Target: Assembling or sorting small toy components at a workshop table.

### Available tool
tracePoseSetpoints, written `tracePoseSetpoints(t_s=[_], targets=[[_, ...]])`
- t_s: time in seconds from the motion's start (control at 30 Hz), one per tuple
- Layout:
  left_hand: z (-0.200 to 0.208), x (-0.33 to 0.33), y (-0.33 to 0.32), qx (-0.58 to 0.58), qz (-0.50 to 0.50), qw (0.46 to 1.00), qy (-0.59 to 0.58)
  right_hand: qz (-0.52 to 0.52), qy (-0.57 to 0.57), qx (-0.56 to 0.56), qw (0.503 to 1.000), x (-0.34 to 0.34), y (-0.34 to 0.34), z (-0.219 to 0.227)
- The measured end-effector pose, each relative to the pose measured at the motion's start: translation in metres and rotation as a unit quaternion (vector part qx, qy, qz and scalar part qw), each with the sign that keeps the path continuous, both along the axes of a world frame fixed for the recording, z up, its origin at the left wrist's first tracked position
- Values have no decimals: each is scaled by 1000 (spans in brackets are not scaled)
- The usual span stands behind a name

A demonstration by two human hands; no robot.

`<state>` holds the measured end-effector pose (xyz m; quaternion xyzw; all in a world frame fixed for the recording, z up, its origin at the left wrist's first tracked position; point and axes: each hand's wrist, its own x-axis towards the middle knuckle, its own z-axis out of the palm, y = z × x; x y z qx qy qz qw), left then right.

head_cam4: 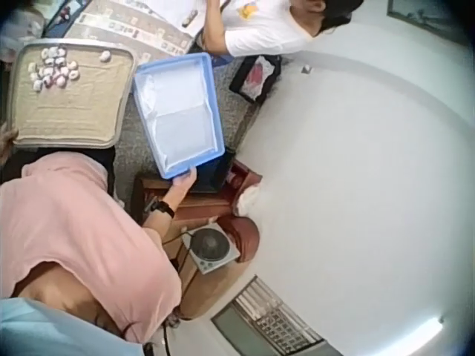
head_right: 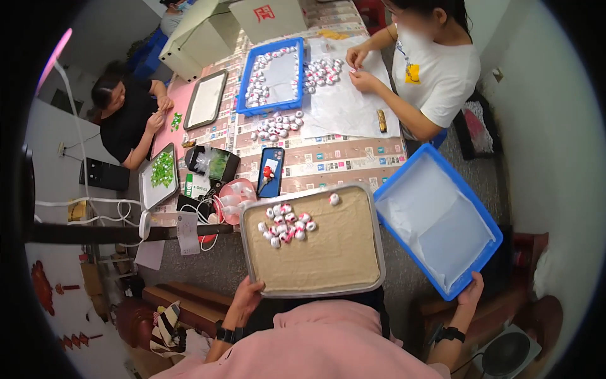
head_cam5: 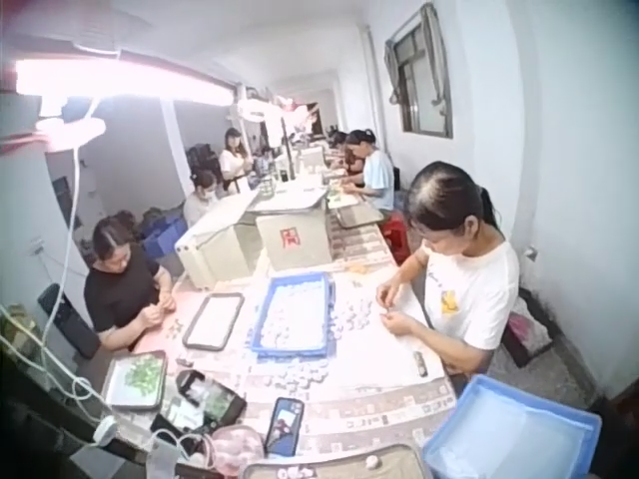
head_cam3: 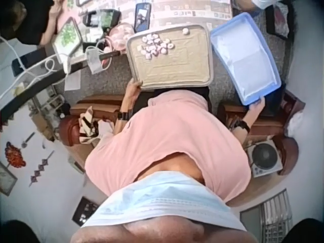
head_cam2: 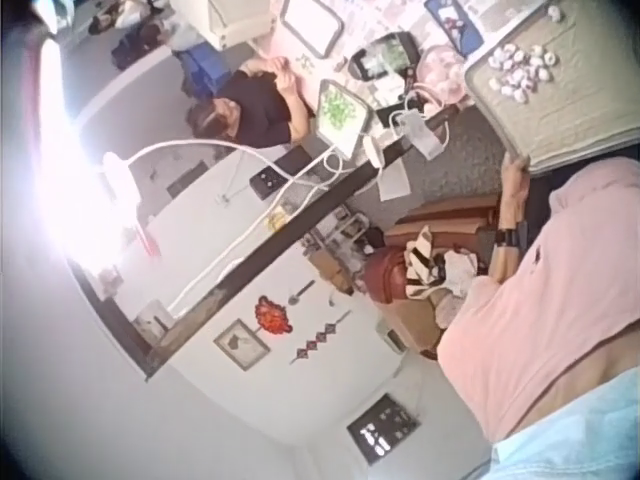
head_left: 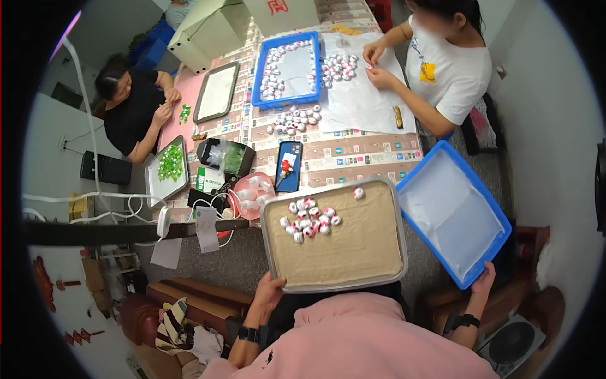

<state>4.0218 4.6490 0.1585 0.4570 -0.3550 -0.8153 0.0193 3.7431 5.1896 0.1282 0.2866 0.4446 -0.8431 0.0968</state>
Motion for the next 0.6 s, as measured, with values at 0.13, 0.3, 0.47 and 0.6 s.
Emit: tracePoseSetpoints(t_s=[0.13, 0.3, 0.47, 0.6], targets=[[4, 60, 26, 3, 45, 999, 1, 92, -3, 7, 996, -25, -26, -35], [9, 127, 62, -9, 80, 997, 14, 211, -9, -26, 977, -64, -90, -39], [10, 178, 89, -8, 156, 988, 19, 287, -5, -32, 957, -97, -140, -51], [16, 199, 106, -24, 180, 983, 36, 282, 23, 9, 959, -111, -173, -46]])
